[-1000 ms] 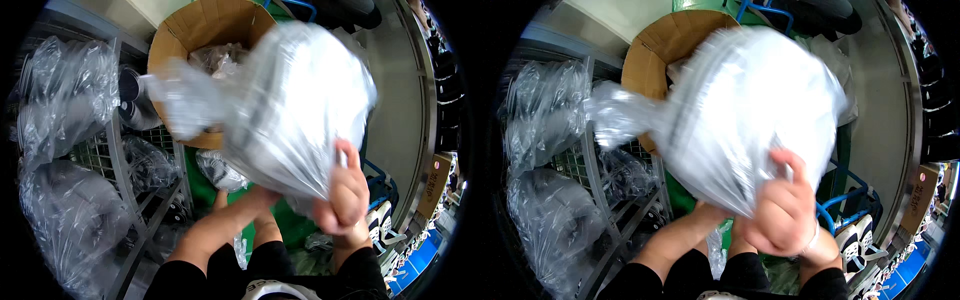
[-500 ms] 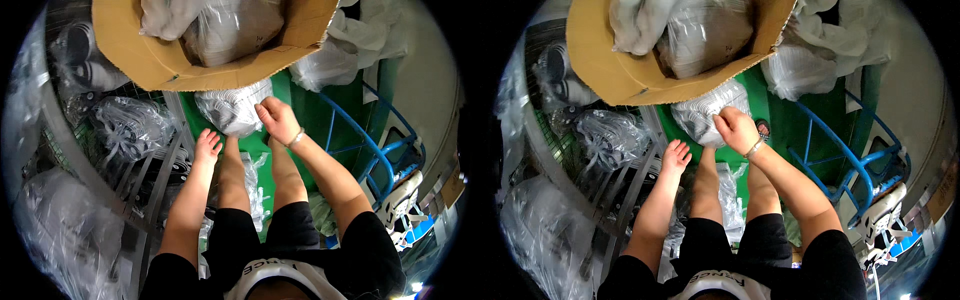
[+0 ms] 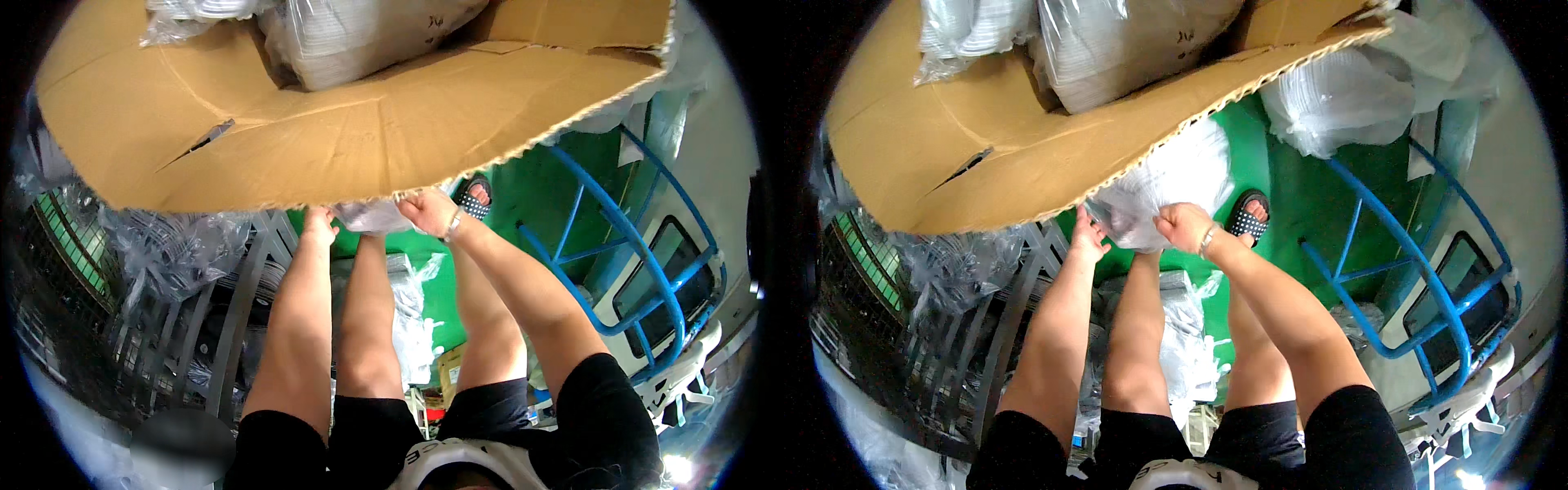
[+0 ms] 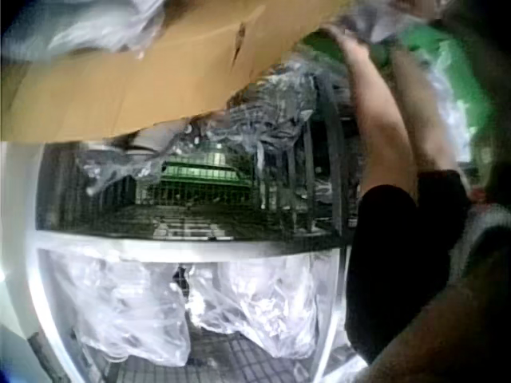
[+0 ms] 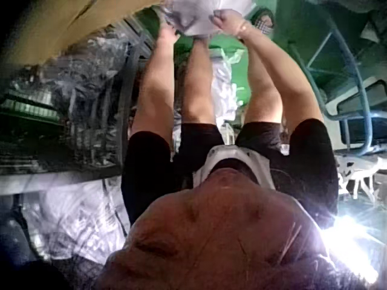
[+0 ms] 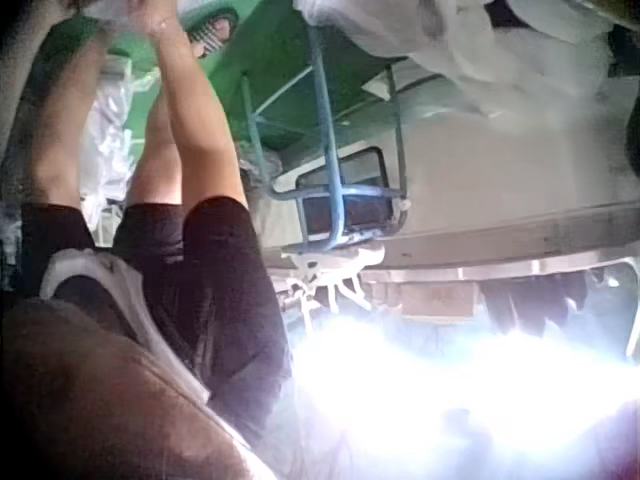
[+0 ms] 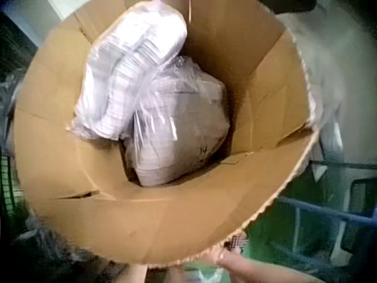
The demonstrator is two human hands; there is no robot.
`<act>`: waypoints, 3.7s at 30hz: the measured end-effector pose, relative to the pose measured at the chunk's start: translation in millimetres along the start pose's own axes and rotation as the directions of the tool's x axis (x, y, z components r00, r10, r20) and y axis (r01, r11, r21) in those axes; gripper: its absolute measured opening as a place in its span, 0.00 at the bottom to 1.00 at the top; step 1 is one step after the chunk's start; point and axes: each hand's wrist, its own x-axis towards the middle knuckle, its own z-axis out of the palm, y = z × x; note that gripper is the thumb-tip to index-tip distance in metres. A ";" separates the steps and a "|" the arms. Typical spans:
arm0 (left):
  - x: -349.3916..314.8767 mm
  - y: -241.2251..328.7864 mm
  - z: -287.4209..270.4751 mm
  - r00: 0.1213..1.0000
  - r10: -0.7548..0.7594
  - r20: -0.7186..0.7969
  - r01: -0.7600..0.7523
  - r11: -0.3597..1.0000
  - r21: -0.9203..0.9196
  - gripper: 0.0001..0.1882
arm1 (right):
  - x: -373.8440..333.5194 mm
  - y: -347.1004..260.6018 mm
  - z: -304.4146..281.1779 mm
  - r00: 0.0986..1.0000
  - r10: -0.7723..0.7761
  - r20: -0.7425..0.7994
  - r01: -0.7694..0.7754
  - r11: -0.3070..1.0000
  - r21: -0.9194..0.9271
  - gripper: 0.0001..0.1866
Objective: The person sorts through a large collection of white shoe insoles stored in plastic bags on a metal rack and in a cardboard box, handling several stacks of insoles by hand and placing them into the cardboard box.
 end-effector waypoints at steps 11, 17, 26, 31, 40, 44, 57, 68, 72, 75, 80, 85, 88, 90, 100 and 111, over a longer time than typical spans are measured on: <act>-272.4 -57.1 62.4 0.775 0.028 0.632 0.262 0.895 -0.361 0.28 | -179.8 -247.6 -195.7 0.960 -0.248 0.127 0.149 0.842 0.518 0.12; -338.7 -17.6 108.8 0.530 0.476 0.702 0.062 0.804 -0.591 0.28 | -178.0 -341.4 -298.0 0.727 -0.672 0.145 0.603 0.724 0.334 0.12; -277.0 -19.5 76.6 0.784 0.586 0.206 -0.389 0.721 -0.573 0.33 | -11.7 -334.9 -336.0 0.892 -0.451 0.032 0.304 0.545 -0.782 0.10; -192.7 -201.5 -67.5 0.904 0.078 -0.420 -0.247 0.898 -0.364 0.24 | -41.9 -256.3 -246.0 0.722 -0.657 -0.216 0.438 0.677 -0.592 0.15; -147.5 -340.0 -52.4 0.587 0.408 -0.699 -0.153 0.904 0.399 0.18 | -141.2 -94.1 -97.7 0.998 -0.033 -0.059 0.032 0.999 -0.025 0.10; -153.2 -326.3 -29.3 0.689 0.437 -0.578 -0.270 0.895 0.355 0.19 | -167.9 -74.9 -67.1 0.995 0.053 0.085 -0.054 0.998 0.013 0.10; -288.3 -208.2 -59.8 0.561 0.562 -0.609 -0.522 0.810 0.266 0.20 | -232.7 -214.2 -101.1 0.980 -0.133 0.148 0.126 0.990 0.057 0.07; -539.4 24.6 -18.4 0.401 0.818 -0.412 -0.860 0.181 -0.478 0.18 | -179.4 -311.8 -199.5 0.963 -0.270 -0.003 0.261 0.926 0.274 0.09; -581.6 117.0 -47.2 0.424 0.787 -0.448 -0.815 0.115 -0.569 0.26 | -123.4 -413.6 -245.3 0.924 -0.300 -0.237 0.351 0.910 0.218 0.11; -601.1 173.3 -65.6 0.494 0.677 -0.545 -0.810 0.132 -0.571 0.29 | -72.7 -469.2 -278.0 0.858 -0.326 -0.396 0.447 0.854 0.265 0.13; -589.6 236.2 -85.5 0.675 0.621 -0.398 -0.669 0.289 -0.684 0.33 | -21.5 -537.3 -285.0 0.643 -0.667 -0.377 0.643 0.737 -0.208 0.18; -513.4 271.3 -175.1 0.481 0.722 -0.498 -0.798 0.124 -0.590 0.09 | 2.3 -582.0 -261.6 0.618 -0.781 0.086 0.562 0.364 -0.743 0.27; -585.8 260.2 -97.6 0.307 0.679 -0.667 -0.862 -0.100 -0.498 0.06 | 18.9 -564.7 -299.5 0.801 -0.517 0.303 0.542 0.408 -0.735 0.18; -619.6 251.2 -89.9 0.009 0.749 -0.663 -0.972 -0.151 -0.183 0.06 | 3.4 -576.8 -323.6 0.468 -0.884 0.013 0.685 0.353 -0.637 0.11; -650.0 348.9 -157.5 0.098 0.565 -0.819 -0.995 0.051 -0.085 0.09 | 5.2 -584.5 -405.7 0.385 -0.912 -0.140 0.916 0.359 0.179 0.08; -653.6 356.3 -166.4 0.091 0.599 -0.796 -0.994 0.109 -0.032 0.09 | -0.8 -613.2 -437.1 0.396 -0.905 -0.154 0.914 0.374 0.156 0.12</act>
